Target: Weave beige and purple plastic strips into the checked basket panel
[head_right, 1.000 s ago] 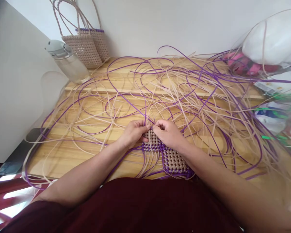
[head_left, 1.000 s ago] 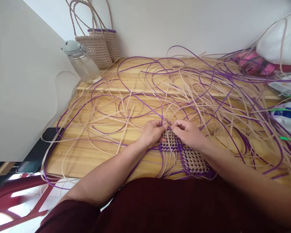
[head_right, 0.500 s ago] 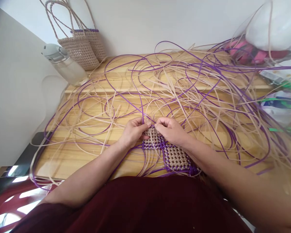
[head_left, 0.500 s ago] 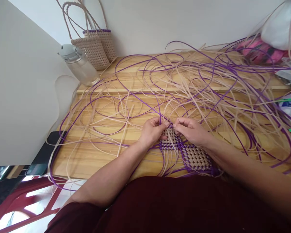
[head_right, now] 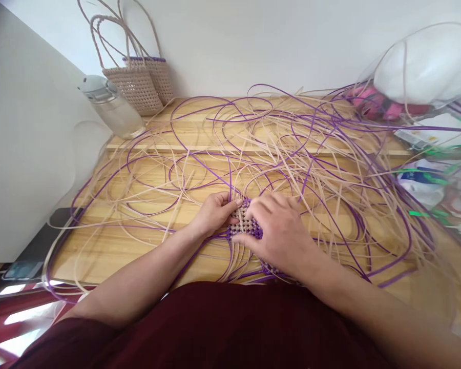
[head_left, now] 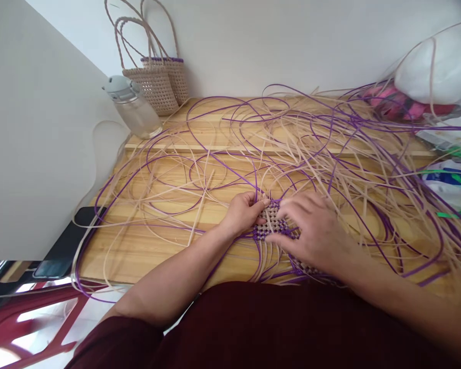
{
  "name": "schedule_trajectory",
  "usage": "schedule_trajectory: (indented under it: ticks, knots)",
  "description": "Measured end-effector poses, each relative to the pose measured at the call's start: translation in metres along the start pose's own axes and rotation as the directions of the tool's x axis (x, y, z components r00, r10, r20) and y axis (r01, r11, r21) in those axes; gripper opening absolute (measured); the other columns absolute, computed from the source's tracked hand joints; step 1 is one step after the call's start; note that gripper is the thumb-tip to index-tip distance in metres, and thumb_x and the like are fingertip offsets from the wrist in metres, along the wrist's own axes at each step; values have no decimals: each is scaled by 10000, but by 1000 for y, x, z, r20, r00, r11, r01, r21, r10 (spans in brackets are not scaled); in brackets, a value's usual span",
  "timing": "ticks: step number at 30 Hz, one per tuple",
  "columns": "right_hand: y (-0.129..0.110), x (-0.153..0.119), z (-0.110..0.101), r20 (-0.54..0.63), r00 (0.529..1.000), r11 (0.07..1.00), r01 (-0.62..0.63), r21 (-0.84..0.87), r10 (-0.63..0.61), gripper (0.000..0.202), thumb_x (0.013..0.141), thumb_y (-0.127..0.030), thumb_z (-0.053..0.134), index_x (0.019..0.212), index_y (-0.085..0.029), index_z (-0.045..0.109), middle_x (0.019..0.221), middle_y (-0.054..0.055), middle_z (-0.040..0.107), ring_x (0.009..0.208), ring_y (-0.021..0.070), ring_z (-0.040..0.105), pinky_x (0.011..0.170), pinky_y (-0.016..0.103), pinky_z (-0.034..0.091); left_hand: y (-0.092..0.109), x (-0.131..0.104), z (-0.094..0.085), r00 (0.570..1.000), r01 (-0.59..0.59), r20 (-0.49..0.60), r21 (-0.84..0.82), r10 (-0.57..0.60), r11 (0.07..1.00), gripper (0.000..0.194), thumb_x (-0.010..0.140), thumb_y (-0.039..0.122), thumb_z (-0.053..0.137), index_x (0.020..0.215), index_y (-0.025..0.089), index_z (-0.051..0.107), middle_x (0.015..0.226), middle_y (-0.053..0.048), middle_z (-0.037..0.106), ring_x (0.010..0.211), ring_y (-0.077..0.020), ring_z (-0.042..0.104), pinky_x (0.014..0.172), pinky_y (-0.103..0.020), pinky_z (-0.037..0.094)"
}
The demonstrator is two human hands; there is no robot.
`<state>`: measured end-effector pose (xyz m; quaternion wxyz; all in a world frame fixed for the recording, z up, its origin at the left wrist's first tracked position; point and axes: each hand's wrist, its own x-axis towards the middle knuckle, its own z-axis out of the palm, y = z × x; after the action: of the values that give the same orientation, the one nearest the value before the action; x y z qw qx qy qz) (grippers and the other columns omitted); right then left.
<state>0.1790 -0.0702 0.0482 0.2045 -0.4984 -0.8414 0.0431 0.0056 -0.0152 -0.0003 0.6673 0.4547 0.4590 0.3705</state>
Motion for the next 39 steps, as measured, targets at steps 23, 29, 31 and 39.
schedule_trajectory:
  ticks: [23,29,31,39]
  knots:
    - [35,88,-18,487,852,977,214,8,-190,223,934,-227,482,842,-173,678,781,33,685,693,147,570,662,272,337,13,-6,2,996,81,-13,-155,-84,985,175,737,284,718,776,118,675,721,-10,579,589,-72,544,513,-184,541]
    - [35,97,-20,530,826,981,173,84,-191,244,907,-206,503,774,-178,706,737,10,683,651,121,564,641,257,347,14,-6,3,994,108,-17,-153,-112,982,257,634,277,821,720,118,638,665,4,575,541,-56,524,502,-179,515]
    - [36,100,-18,526,825,979,178,101,-204,223,900,-213,524,786,-188,714,750,5,693,667,125,585,649,258,370,13,-5,3,994,108,-12,-167,-112,980,278,621,267,839,694,116,617,632,13,565,515,-49,514,492,-175,501]
    - [35,76,-37,-117,920,927,366,-85,-374,185,927,-326,594,854,-214,722,937,40,713,900,188,609,873,343,445,16,-4,4,980,183,-38,-215,-196,959,192,653,152,814,683,95,633,662,-9,614,533,-67,567,480,-182,508]
